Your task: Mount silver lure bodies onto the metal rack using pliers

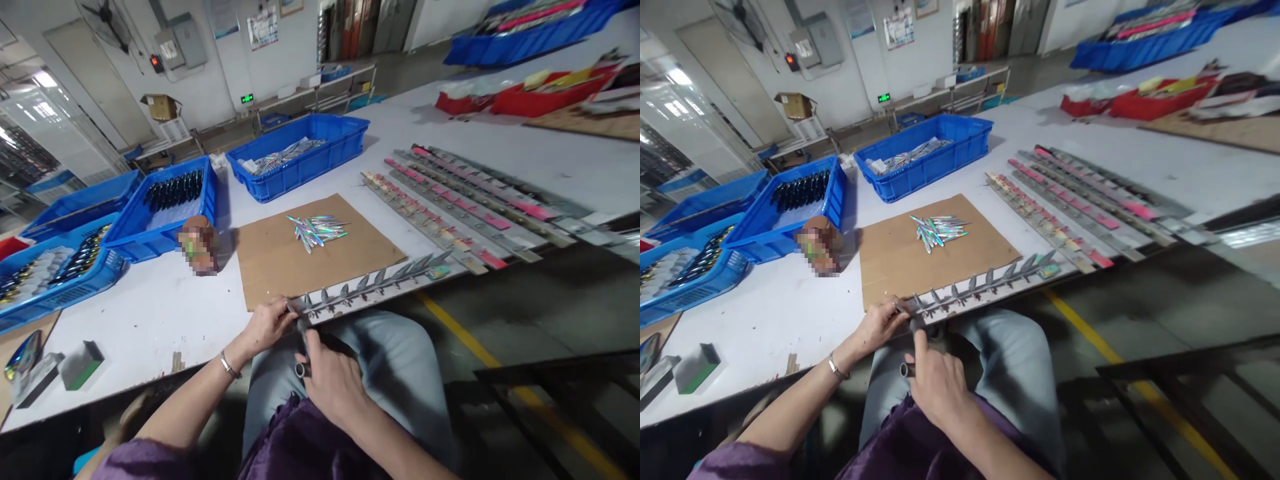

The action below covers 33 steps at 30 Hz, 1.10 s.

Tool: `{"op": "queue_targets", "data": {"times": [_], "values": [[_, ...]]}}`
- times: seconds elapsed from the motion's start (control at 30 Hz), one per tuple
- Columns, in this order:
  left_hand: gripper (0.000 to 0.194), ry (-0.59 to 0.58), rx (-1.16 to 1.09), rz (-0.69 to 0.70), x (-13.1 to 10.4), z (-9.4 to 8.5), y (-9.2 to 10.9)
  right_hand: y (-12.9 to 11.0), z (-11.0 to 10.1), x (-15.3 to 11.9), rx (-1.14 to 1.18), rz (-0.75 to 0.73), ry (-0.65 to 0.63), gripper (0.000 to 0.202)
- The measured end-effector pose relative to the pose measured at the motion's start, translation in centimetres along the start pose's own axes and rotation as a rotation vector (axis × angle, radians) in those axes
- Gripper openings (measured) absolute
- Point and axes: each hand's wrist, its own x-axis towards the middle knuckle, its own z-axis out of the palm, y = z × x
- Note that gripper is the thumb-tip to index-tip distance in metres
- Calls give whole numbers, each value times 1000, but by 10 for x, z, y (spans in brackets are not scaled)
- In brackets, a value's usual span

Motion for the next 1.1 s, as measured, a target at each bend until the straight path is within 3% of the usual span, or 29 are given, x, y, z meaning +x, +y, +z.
{"op": "queue_targets", "data": {"times": [0.13, 0.23, 0.3, 0.37, 0.47, 0.53, 0.63, 0.73, 0.83, 0.9, 1.0, 1.1], "values": [[24, -28, -42, -12, 0, -12, -1, 18, 25, 2, 870, 163, -11, 32], [18, -261, -127, -22, 15, -41, -6, 21, 40, 3, 1233, 216, -57, 45], [20, -402, -104, -88, 38, -59, -10, 20, 48, 4, 1267, 239, -38, 49], [18, -359, 47, -221, 70, -66, -14, 19, 54, 5, 1248, 242, -21, 49], [18, -125, 314, -463, 126, -49, -23, 17, 58, 5, 1235, 240, -11, 47], [25, -57, 383, -553, 160, -29, -30, 17, 57, 6, 1238, 229, -15, 42], [33, -50, 404, -612, 197, -9, -39, 17, 52, 7, 1171, 193, 19, 32], [20, -96, 384, -642, 217, -9, -44, 16, 45, 10, 1076, 192, 58, 28], [12, -148, 319, -656, 215, -17, -43, 16, 38, 8, 962, 184, 65, 29], [12, -159, 255, -660, 199, -22, -42, 17, 34, 4, 862, 166, 86, 31], [9, -121, 112, -653, 158, -28, -40, 18, 33, -2, 842, 158, 101, 39], [21, 4, -257, -560, 104, -41, -36, 20, 36, -6, 987, 187, 66, 43]]}}
